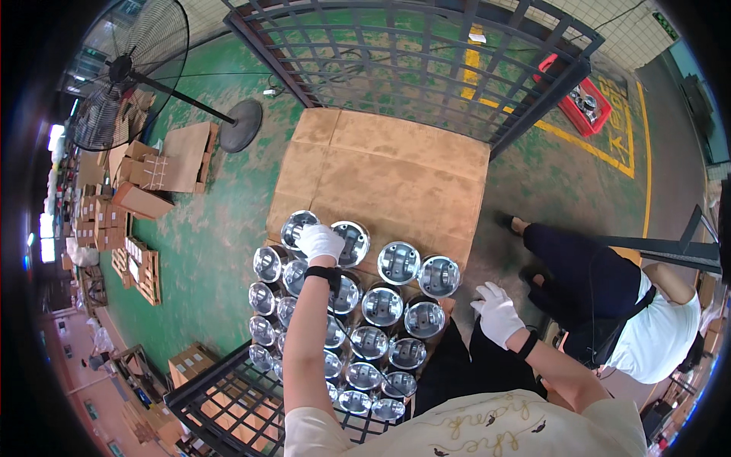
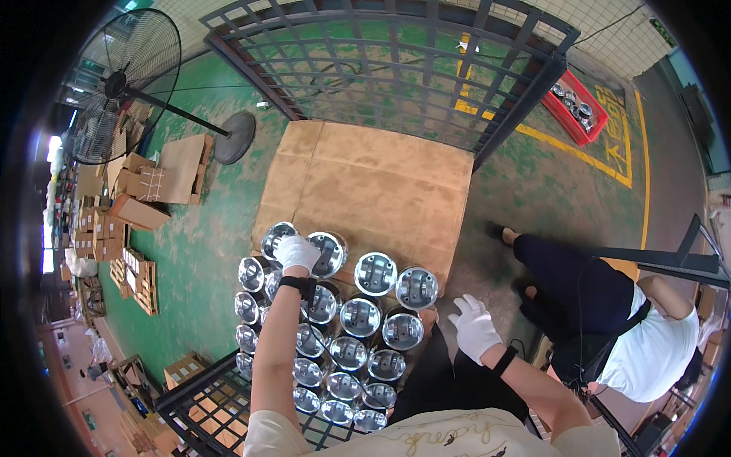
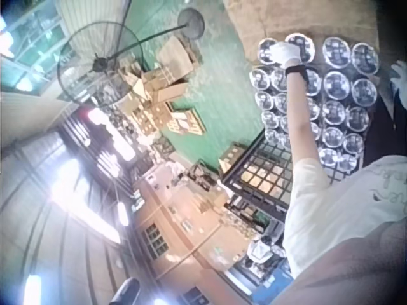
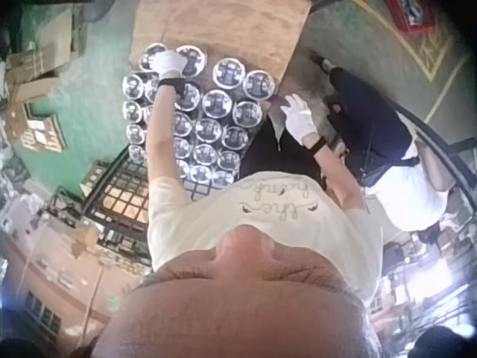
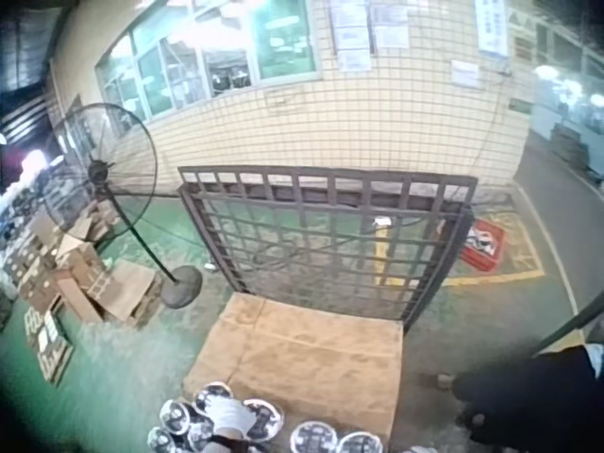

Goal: Inspecting and organizing metal engine pistons in a fabrication facility.

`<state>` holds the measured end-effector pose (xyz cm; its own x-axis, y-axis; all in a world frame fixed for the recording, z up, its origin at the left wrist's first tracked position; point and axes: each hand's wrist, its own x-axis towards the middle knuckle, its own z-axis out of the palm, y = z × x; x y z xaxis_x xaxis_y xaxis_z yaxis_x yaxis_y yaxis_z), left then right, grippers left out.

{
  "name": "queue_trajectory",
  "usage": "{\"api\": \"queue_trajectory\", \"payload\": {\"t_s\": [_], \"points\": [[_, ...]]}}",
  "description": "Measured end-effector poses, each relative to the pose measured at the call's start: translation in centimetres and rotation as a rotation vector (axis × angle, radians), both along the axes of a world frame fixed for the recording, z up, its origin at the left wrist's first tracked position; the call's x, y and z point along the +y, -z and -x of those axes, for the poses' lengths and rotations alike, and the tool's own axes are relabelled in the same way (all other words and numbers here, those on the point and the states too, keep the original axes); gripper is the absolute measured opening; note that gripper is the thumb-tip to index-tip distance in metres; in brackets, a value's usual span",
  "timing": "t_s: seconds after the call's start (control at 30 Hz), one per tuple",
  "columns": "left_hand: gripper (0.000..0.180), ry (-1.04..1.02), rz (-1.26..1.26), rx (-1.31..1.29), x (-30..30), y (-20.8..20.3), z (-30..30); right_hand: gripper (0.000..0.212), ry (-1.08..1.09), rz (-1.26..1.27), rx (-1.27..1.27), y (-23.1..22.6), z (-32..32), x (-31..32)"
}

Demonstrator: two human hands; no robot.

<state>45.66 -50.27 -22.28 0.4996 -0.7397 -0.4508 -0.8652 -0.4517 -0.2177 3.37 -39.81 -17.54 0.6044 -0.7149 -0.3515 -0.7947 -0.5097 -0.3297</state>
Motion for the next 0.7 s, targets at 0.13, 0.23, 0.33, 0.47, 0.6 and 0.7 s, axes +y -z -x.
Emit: {"api": "queue_trajectory", "payload": {"t_s": [0.13,0.23,0.33,0.47,0.6,0.7], "points": [[0.027,-0.013,0.028,0.0,-0.6,-0.1,0.8,0.022,0.127,0.017,-0.029,1.9,2.2,1.7],[0.047,-0.024,-0.071,0.046,-1.3,0.0,1.4,0.021,0.143,-0.024,0.054,1.7,2.3,2.1],[0.052,0.0,0.079,-0.064,1.3,6.0,-0.3,0.023,0.096,-0.029,0.039,1.0,1.8,1.9],[0.045,-0.111,0.054,0.094,1.2,6.1,0.8,0.024,0.113,-0.037,0.075,1.0,2.0,1.2],[0.044,-0.185,0.037,0.169,-0.2,5.4,1.6,0.023,0.135,-0.016,0.085,1.3,2.2,0.6],[0.045,-0.253,0.076,0.113,0.3,6.3,1.5,0.023,0.161,-0.045,0.061,1.1,1.7,0.8]]}}
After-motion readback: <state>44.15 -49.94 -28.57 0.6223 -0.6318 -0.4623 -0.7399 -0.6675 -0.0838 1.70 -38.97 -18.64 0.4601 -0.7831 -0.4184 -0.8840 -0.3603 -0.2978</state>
